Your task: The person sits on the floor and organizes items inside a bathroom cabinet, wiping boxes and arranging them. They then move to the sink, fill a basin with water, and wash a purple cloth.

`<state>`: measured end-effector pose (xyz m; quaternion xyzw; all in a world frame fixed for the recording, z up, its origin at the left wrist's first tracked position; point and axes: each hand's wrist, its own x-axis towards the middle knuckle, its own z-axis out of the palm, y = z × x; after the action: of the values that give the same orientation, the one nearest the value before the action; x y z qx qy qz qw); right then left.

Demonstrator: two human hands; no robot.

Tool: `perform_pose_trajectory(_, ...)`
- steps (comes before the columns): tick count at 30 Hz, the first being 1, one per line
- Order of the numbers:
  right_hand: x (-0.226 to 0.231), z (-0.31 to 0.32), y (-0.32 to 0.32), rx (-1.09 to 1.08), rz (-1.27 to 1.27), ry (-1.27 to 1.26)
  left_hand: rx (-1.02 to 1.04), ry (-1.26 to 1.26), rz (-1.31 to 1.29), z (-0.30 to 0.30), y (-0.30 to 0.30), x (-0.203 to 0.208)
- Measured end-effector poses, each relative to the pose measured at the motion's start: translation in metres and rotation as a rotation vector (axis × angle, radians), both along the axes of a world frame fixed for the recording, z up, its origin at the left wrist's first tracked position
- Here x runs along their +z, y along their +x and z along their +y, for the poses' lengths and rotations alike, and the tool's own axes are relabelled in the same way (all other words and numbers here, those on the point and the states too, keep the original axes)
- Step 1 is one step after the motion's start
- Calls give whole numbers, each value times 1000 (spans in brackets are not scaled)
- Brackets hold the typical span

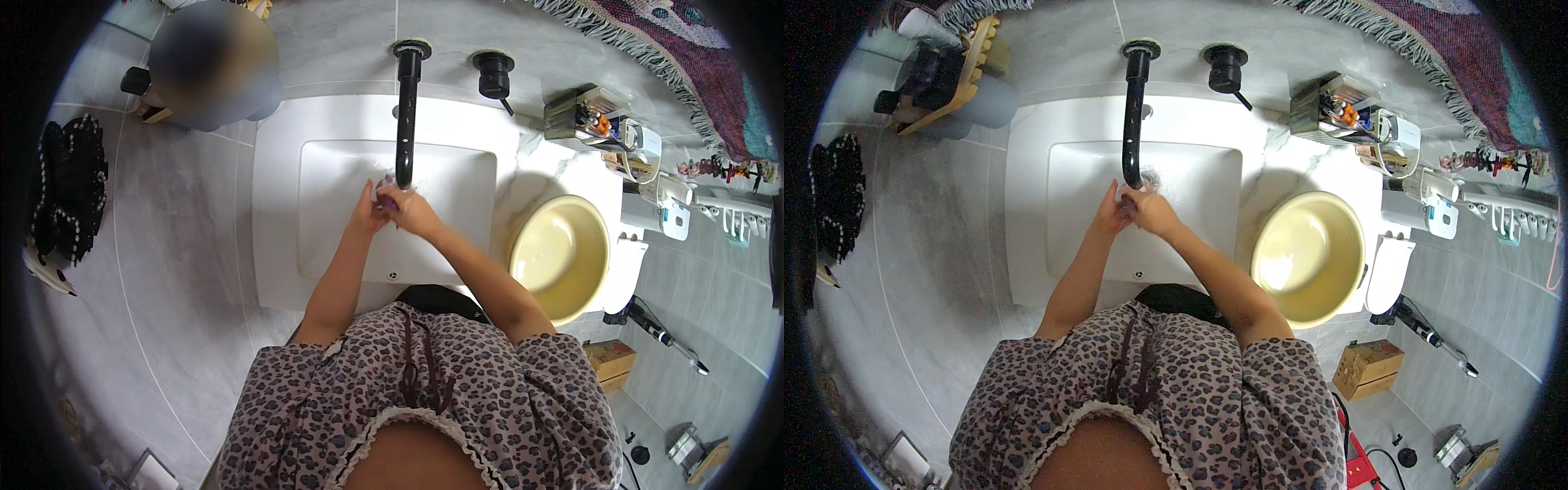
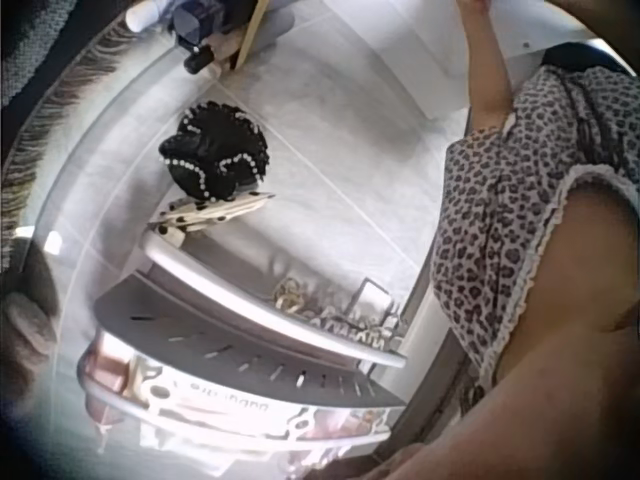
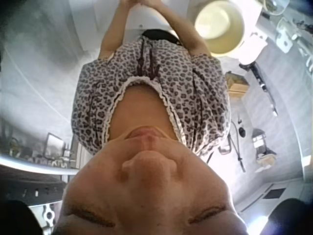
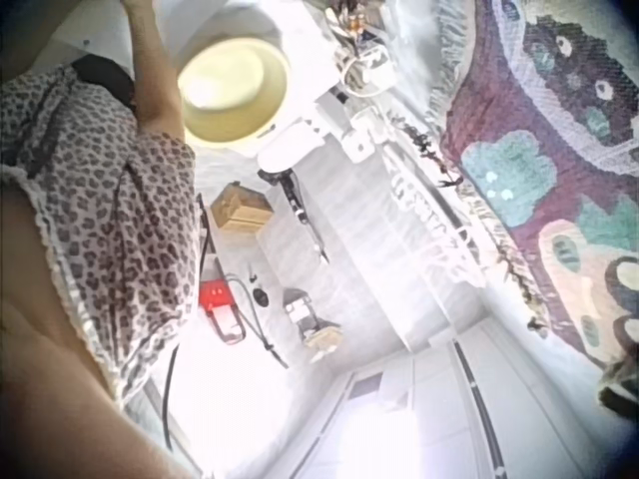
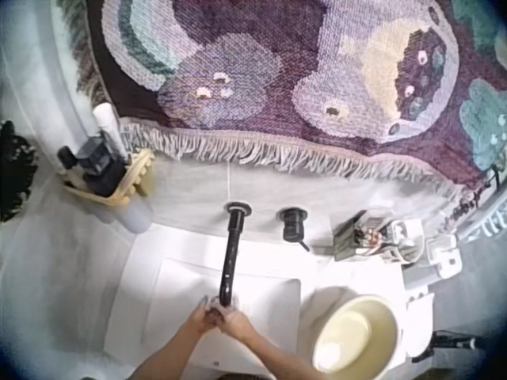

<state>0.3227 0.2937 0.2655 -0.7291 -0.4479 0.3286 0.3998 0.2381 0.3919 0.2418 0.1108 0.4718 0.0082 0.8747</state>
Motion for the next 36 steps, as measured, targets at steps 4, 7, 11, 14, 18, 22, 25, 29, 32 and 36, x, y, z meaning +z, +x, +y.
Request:
perform_pose_trajectory(4,15,-27,-27,-4,-349,192,-15,-143,-498,25,-10,-108)
perform_pose_trajectory(7,-4,-52,-16,-176,-40,-295,76,-125,-355,34,-7,-122)
perform_pose_trajectory(11,-34,-70,16,-476,1210,-626,-88,96,-77,23,23,-66)
perform_pose_trajectory(14,-33,-48,11,-475,1640,-337,-435,1130,73,26,0,-117)
perform_pose_trajectory(18,-19,-21,20,-402,1655,-145,-927,1817,355,-34,9,-7)
perform_pose_trajectory(22,-25,-8,20,-366,1555,-129,-982,1962,-66,-31,-19,35)
perform_pose_trajectory(25,-27,-10,31,-244,1552,-246,-950,1993,-334,9,-49,30)
perform_pose_trajectory(29,-14,-13,45,62,1637,-333,-981,2545,-416,22,-34,70)
perform_pose_trajectory(32,-2,-7,41,251,1612,-376,-1036,2676,-590,33,-15,65)
perform_pose_trajectory(36,14,2,35,331,1518,-447,-1087,2400,-700,38,7,55)
